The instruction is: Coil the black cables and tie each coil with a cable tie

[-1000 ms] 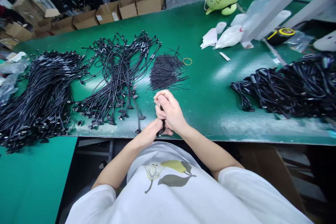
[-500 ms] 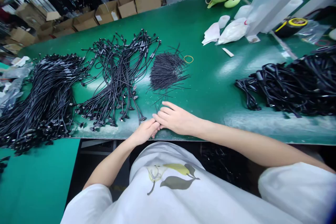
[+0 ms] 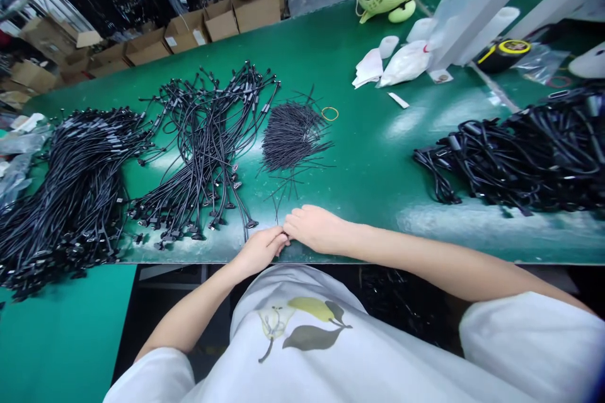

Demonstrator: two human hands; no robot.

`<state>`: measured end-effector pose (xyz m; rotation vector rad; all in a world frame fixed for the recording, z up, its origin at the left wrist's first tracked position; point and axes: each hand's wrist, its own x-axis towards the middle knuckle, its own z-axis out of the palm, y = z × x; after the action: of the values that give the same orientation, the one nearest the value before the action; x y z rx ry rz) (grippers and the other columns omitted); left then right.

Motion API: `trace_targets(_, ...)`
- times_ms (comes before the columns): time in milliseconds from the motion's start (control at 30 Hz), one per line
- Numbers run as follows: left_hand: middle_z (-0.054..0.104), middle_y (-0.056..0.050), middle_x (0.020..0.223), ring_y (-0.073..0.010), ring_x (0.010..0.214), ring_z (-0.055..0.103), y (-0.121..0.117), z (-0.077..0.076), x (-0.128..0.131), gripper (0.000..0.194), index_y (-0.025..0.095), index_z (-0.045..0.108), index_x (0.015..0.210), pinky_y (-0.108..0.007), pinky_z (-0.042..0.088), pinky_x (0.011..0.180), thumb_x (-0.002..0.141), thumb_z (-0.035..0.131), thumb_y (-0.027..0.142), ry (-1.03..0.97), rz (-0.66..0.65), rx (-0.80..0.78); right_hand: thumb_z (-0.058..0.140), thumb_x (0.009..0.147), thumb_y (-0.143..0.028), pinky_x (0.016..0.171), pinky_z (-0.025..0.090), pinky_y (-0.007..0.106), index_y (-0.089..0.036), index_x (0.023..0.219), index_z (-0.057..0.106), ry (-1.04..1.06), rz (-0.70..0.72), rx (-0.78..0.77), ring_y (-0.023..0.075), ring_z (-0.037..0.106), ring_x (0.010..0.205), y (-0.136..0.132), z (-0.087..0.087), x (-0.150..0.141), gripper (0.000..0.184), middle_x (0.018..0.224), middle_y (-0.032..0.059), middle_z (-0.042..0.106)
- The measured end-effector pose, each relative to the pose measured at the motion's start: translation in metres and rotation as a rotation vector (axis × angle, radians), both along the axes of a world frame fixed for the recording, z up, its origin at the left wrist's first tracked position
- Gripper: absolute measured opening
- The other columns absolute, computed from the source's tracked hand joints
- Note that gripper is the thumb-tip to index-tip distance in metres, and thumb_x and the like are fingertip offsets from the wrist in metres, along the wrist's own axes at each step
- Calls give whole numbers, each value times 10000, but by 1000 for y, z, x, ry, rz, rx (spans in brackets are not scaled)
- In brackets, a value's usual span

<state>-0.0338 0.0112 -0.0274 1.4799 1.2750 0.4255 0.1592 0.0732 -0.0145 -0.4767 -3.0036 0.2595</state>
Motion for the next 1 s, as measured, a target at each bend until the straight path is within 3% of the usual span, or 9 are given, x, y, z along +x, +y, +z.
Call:
trace_targets(100, 404, 65, 498, -108, 496, 398, 2, -6, 2, 370, 178, 535, 730, -274, 418, 627, 859, 495, 522, -269, 201, -97, 461, 960, -334, 733, 389, 271, -165, 1025, 615, 125, -146, -123, 168, 554, 873, 45, 6, 20, 238, 987, 70, 642)
trace_targets(233, 307, 102, 499, -63, 454, 295, 6, 2, 1, 356, 160, 518, 733, -252, 419, 603, 813, 604, 496, -572, 433, -158, 343, 992, -276, 788, 367, 310, -127, 1134, 608, 147, -632, 83, 197, 518, 962, 116, -5, 53, 336, 1218, 156, 569)
trace_targets(400, 311, 97, 522, -49, 454, 291, 3, 10, 1, 340, 143, 530, 754, -225, 385, 542, 812, 646, 457, -727, 472, -240, 360, 965, -211, 725, 338, 330, -81, 969, 645, 12, -646, 153, 207, 512, 854, 146, -32, 65, 313, 1071, 183, 610)
trace_targets(533, 312, 98, 528, -45, 449, 279, 3, 12, 6, 341, 134, 557, 864, -200, 319, 489, 797, 677, 446, -805, 529, -242, 337, 961, -230, 676, 336, 330, -103, 990, 634, -7, -827, 205, 229, 534, 828, 135, -30, 67, 325, 1008, 173, 614)
trace_targets(633, 335, 97, 543, -52, 450, 281, 7, 17, 15, 396, 149, 552, 1044, -197, 302, 481, 797, 685, 429, -851, 529, -235, 403, 934, -229, 708, 378, 334, -120, 962, 634, 181, -952, 118, 239, 563, 856, 108, -19, 60, 257, 967, 150, 633)
trace_targets(767, 337, 96, 560, -58, 458, 277, 13, 20, 28, 437, 181, 526, 1161, -200, 309, 494, 818, 661, 416, -908, 488, -213, 458, 921, -232, 721, 438, 278, -183, 909, 632, 482, -608, -375, 168, 601, 820, 44, -8, 24, 182, 896, 44, 673)
trace_targets(833, 366, 82, 582, -60, 467, 293, 16, 17, 31, 406, 170, 554, 1140, -207, 322, 500, 837, 626, 430, -864, 471, -161, 449, 928, -222, 666, 435, 250, -188, 919, 619, 508, -471, -454, 135, 589, 737, 13, -6, 6, 174, 850, 19, 663)
trace_targets(900, 429, 53, 623, -70, 485, 337, 17, 11, 29, 375, 157, 594, 1111, -222, 348, 514, 860, 580, 435, -719, 460, -46, 434, 934, -200, 647, 413, 260, -171, 910, 611, 478, -438, -249, 136, 558, 700, -7, -2, -6, 181, 800, 32, 637)
trace_targets(1000, 557, -1, 720, -115, 579, 457, 18, 3, 20, 347, 177, 626, 1145, -252, 407, 591, 876, 540, 379, -378, 443, 203, 403, 939, -146, 688, 389, 310, -146, 881, 622, 376, -272, 253, 165, 531, 733, -11, 6, -12, 227, 782, 65, 617)
